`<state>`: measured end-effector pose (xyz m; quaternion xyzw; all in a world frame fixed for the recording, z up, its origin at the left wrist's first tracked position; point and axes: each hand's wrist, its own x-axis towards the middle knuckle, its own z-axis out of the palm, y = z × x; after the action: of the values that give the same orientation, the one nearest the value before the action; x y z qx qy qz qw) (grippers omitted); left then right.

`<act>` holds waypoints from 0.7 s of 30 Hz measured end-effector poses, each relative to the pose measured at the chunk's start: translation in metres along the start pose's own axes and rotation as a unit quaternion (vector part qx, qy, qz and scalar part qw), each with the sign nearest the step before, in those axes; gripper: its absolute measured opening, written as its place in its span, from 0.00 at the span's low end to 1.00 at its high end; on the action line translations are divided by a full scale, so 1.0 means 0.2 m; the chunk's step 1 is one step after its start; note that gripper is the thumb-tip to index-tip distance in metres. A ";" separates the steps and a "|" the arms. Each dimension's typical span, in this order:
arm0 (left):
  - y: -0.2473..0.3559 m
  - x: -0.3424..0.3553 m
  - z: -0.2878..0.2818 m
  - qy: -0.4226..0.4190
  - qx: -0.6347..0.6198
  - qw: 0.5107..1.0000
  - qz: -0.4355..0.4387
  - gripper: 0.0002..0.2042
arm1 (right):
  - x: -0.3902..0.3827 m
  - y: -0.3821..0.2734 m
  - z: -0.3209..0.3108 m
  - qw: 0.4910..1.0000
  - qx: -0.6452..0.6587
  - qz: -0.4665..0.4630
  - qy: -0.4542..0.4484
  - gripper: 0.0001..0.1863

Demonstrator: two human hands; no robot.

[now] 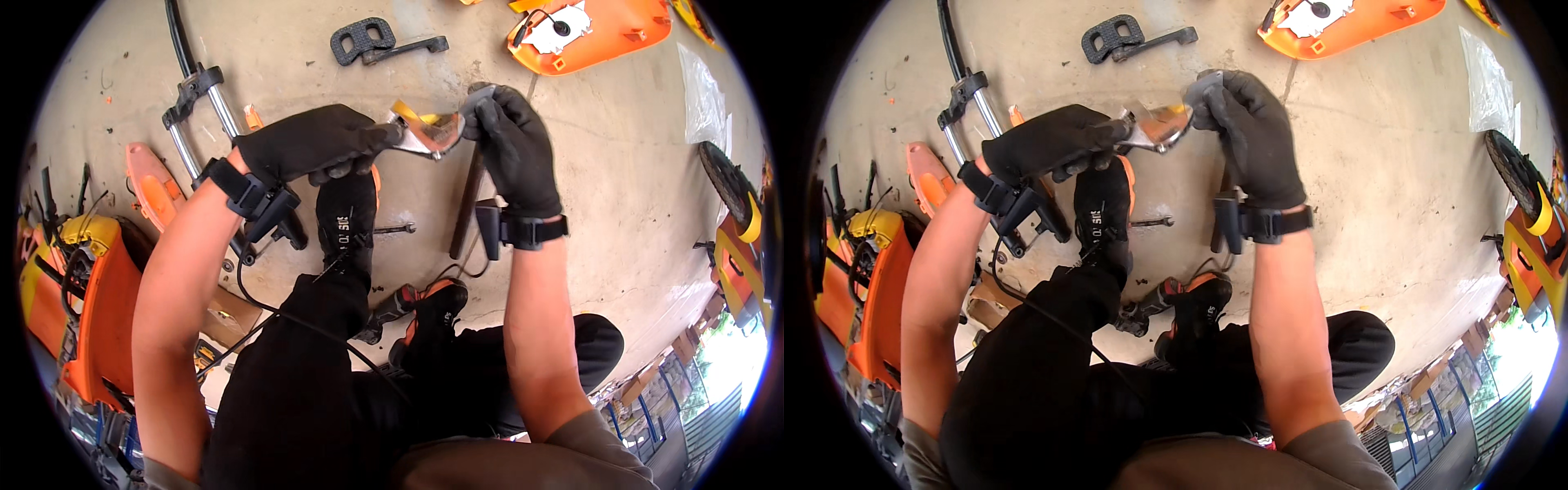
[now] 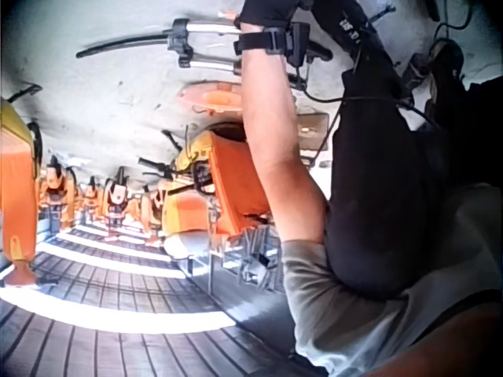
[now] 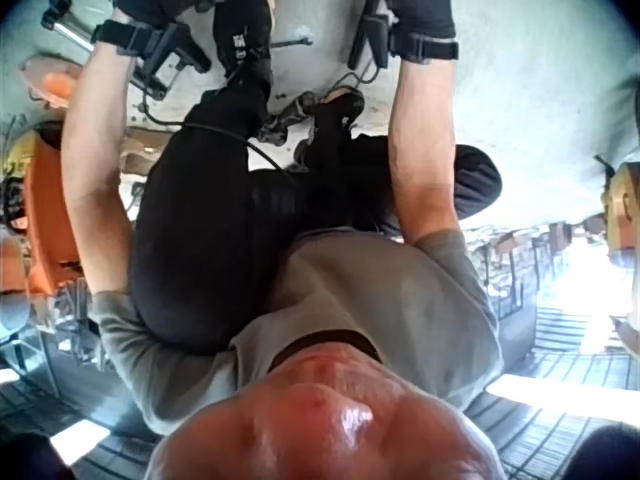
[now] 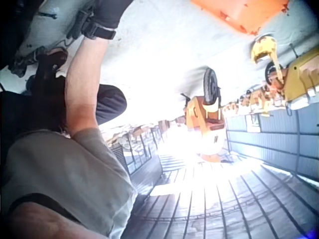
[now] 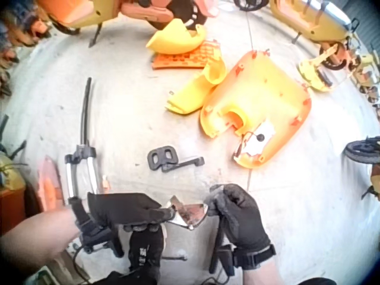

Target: The person uses a hammer to knock a metal component out of an orange plastic motorcycle fairing, then handles a small metal bracket and uses an adjustable wrench to attempt to straighten or bend it before hitting it with a hammer on the floor.

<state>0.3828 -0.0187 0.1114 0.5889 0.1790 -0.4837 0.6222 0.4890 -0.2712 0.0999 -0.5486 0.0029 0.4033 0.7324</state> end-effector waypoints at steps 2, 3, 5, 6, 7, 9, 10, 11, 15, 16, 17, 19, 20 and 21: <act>0.03 -0.01 0.00 -0.003 0.044 0.999 0.005 0.26 | -0.02 -0.15 0.05 0.979 -0.201 -0.016 -0.006 0.10; 0.03 -0.03 0.03 -0.013 0.064 0.998 0.004 0.29 | -0.05 -0.21 0.02 0.967 -0.254 -0.019 -0.014 0.11; -0.19 -0.02 -0.02 0.050 0.269 0.958 0.091 0.26 | 0.01 -0.39 -0.05 0.941 -0.305 -0.142 0.040 0.10; -0.22 -0.05 -0.03 0.083 0.362 0.923 0.099 0.25 | 0.07 -0.42 -0.14 0.958 -0.235 -0.144 0.080 0.11; -0.23 -0.08 -0.03 0.114 0.451 0.879 0.106 0.24 | 0.13 -0.43 -0.24 0.968 -0.162 -0.146 0.122 0.11; -0.16 -0.13 -0.08 0.166 0.344 0.921 0.081 0.21 | 0.16 -0.41 -0.37 0.956 -0.251 -0.087 0.125 0.15; -0.14 -0.14 -0.10 0.202 0.263 0.940 0.079 0.20 | 0.14 -0.36 -0.34 0.959 -0.248 -0.059 0.124 0.15; -0.13 -0.13 -0.12 0.236 0.179 0.952 0.076 0.20 | 0.11 -0.30 -0.28 0.961 -0.245 -0.031 0.125 0.15; -0.22 0.01 -0.25 0.446 0.066 0.887 0.097 0.14 | -0.03 -0.04 -0.11 0.976 -0.192 0.058 0.090 0.16; -0.25 0.06 -0.30 0.481 0.066 0.866 0.118 0.12 | -0.06 -0.01 -0.06 0.976 -0.184 0.071 0.087 0.16; -0.26 0.10 -0.34 0.492 0.062 0.861 0.108 0.12 | -0.09 0.02 -0.01 0.977 -0.177 0.085 0.085 0.16; -0.25 0.16 -0.41 0.513 0.055 0.852 0.090 0.12 | -0.13 0.08 0.03 0.979 -0.155 0.108 0.074 0.16; -0.26 0.21 -0.45 0.518 0.042 0.850 0.085 0.13 | -0.14 0.08 0.06 0.983 -0.134 0.111 0.065 0.16; -0.29 0.24 -0.49 0.524 0.059 0.845 0.087 0.14 | -0.14 0.08 0.08 0.983 -0.137 0.112 0.054 0.16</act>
<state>0.3920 0.0597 0.0177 0.8032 0.3981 -0.0569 0.4396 0.4541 -0.2737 0.1057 -0.6611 0.0486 0.4490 0.5992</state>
